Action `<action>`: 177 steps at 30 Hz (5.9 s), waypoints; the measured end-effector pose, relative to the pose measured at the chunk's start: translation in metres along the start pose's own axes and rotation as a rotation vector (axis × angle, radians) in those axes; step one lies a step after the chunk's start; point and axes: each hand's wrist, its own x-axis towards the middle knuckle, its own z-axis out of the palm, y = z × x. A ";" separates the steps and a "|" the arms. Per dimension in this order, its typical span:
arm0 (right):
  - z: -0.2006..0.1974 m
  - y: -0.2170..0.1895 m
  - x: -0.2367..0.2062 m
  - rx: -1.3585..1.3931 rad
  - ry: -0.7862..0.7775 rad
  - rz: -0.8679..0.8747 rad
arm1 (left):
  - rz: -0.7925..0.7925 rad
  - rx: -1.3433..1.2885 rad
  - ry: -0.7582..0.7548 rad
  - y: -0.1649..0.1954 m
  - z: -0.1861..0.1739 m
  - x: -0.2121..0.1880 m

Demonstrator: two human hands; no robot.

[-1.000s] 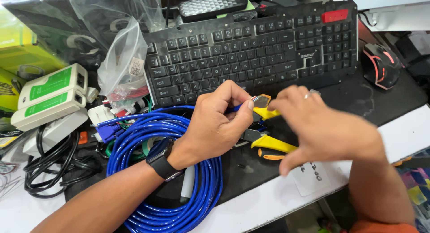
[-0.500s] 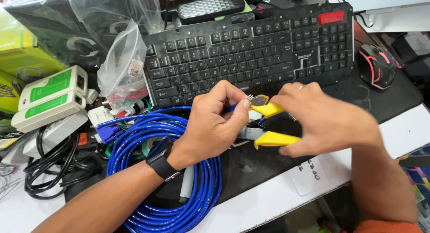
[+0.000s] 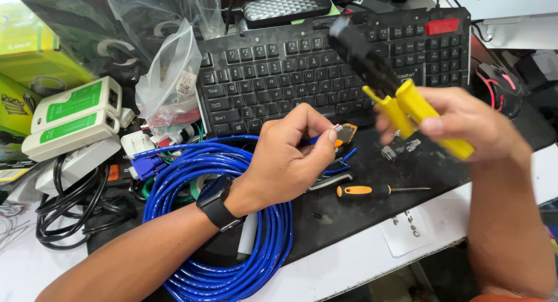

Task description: The person strips the jacket from a blue ethernet cable, untwists and arranges the colored wire pairs, trims the wires, inserts them into an RJ45 connector, and uses a yellow crimping tool to crimp the connector onto the cable end.

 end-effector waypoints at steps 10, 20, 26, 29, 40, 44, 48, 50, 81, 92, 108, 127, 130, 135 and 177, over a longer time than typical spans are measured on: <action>0.058 0.005 0.015 0.101 -0.105 -0.116 | -0.020 -0.030 -0.037 0.005 0.001 0.002; 0.064 0.005 0.017 0.079 -0.126 -0.076 | -0.023 0.015 0.008 0.006 0.002 0.003; 0.061 0.009 0.018 0.090 -0.081 -0.054 | -0.049 0.054 0.065 0.003 0.003 0.005; 0.059 0.010 0.018 0.118 -0.069 -0.055 | -0.038 0.096 0.083 0.002 0.004 0.005; 0.054 0.016 0.017 0.129 -0.073 -0.063 | -0.044 0.104 0.116 0.002 0.005 0.007; 0.052 0.017 0.017 0.134 -0.091 -0.081 | -0.062 0.094 0.120 0.003 0.005 0.007; 0.051 0.018 0.018 0.131 -0.088 -0.082 | -0.073 0.075 0.121 0.003 0.005 0.008; 0.051 0.018 0.018 0.125 -0.083 -0.088 | -0.087 0.084 0.126 0.003 0.006 0.008; 0.105 -0.013 0.025 -0.607 0.304 -0.077 | -0.084 0.100 0.103 -0.001 0.006 0.006; 0.104 -0.004 0.025 -0.601 0.397 -0.012 | -0.086 0.107 0.097 -0.002 0.006 0.006; 0.063 -0.025 0.018 -1.085 0.398 -0.163 | -0.005 -0.035 0.018 0.008 0.000 -0.002; 0.045 -0.025 0.006 -1.040 0.210 -0.069 | -0.041 0.061 -0.059 0.010 -0.001 0.001; 0.036 -0.021 0.005 -1.138 0.348 -0.071 | -0.049 0.061 -0.068 0.010 -0.001 0.001; 0.027 -0.016 0.007 -1.155 0.348 0.556 | -0.060 0.050 -0.077 0.010 -0.001 0.001; 0.088 -0.017 0.020 -0.669 0.315 -0.549 | -0.052 0.077 -0.068 0.007 -0.001 0.002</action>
